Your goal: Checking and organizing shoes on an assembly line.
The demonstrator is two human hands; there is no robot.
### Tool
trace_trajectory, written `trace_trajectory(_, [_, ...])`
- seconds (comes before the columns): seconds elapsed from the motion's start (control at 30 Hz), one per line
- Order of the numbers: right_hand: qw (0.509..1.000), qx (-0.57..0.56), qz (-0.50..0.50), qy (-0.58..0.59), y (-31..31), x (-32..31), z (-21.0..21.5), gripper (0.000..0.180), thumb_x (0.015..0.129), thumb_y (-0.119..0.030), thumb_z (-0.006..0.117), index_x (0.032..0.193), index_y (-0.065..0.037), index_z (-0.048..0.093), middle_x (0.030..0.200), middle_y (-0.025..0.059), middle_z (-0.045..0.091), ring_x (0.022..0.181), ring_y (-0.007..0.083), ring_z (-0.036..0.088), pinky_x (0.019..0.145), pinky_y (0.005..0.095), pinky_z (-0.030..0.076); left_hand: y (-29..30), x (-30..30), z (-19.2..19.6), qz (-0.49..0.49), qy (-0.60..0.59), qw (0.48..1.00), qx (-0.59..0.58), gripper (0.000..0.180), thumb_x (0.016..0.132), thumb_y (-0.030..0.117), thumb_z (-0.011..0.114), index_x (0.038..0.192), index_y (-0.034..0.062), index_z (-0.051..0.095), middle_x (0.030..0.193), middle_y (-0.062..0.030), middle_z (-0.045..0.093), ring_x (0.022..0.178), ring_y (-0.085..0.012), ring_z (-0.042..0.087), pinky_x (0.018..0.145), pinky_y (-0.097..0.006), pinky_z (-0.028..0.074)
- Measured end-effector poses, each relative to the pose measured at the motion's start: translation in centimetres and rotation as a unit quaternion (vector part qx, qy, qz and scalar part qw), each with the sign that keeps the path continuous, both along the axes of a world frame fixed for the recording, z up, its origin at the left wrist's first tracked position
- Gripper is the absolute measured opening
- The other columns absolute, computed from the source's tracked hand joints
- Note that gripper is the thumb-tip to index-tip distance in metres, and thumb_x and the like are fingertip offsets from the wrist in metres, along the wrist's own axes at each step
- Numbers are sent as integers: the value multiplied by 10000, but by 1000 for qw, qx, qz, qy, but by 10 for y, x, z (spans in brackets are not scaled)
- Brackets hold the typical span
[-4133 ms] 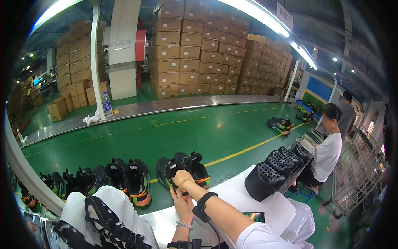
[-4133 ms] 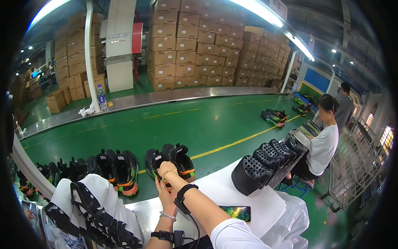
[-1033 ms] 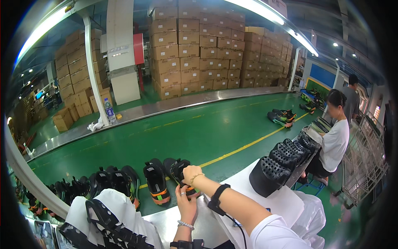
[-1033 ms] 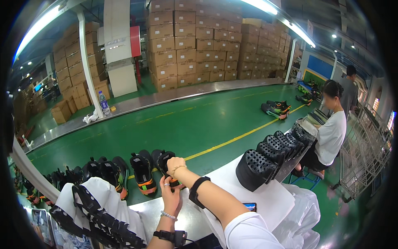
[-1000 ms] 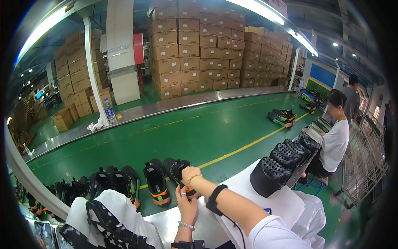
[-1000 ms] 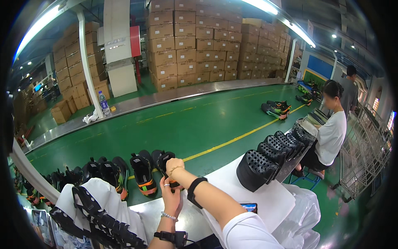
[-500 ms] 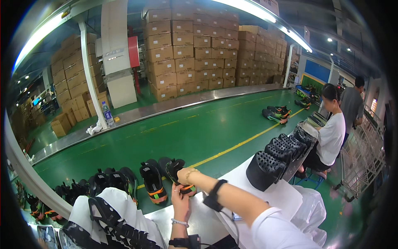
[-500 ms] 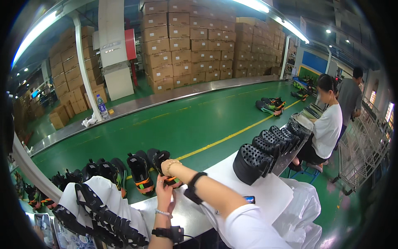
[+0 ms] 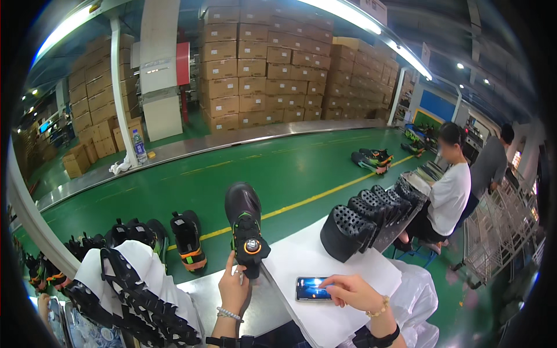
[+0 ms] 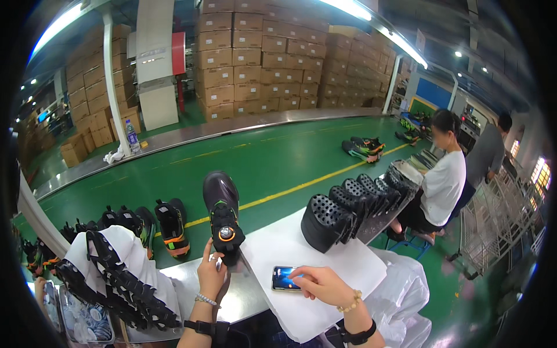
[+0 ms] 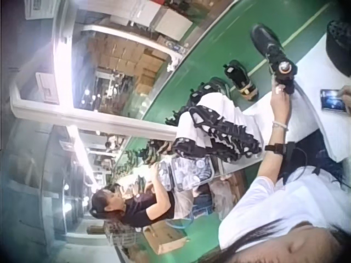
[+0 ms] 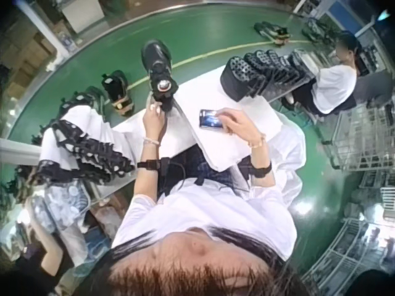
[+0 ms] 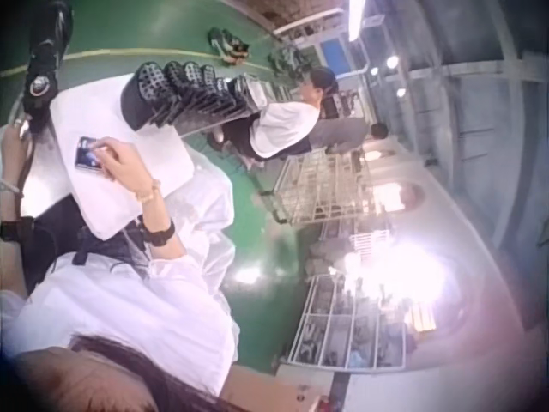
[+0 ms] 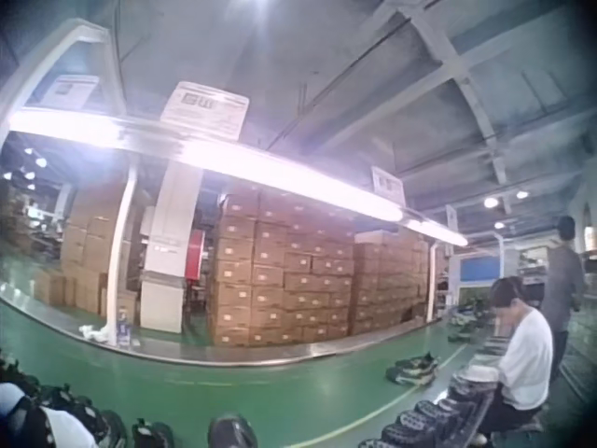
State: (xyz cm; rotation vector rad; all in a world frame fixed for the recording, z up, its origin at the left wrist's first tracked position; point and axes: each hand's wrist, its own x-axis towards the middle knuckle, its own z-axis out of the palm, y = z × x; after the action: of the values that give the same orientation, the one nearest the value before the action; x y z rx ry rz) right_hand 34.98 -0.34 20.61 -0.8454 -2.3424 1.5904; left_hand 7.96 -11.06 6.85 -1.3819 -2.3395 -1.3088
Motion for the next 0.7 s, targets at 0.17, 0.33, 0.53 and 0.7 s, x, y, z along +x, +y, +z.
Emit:
trace_trajectory(0.17, [979,-7,-185,83,0,42,-51,194,902,-148,499,943,-4,622,577,3,534,504,54,484,473,199,400,14,10,3,23,-9,999,32,195,686,-2,573,875,51,570,1360,-123,405,913,-335,592,751,-369,484])
trace_trajectory(0.33, [944,12,-299,136,-1,82,-55,244,931,-155,438,931,13,615,544,-5,518,459,46,445,436,175,360,30,-11,-14,-10,-7,997,73,251,703,13,587,945,69,548,1357,-159,388,1122,-360,493,872,-372,431])
trace_trajectory(0.53, [983,-180,-6,28,-61,75,-54,220,934,-187,464,1012,-49,617,619,-18,509,573,55,500,546,210,446,43,-51,-35,30,-31,991,131,390,732,118,679,1062,13,499,1242,-205,445,1144,-342,454,932,-370,378])
trace_trajectory(0.7, [942,-213,257,-34,-130,17,-134,312,932,-305,449,958,-27,587,594,38,548,505,97,509,492,239,412,49,-72,-47,128,-62,976,167,517,733,225,734,1084,-33,455,1046,-181,480,979,-315,476,874,-354,375])
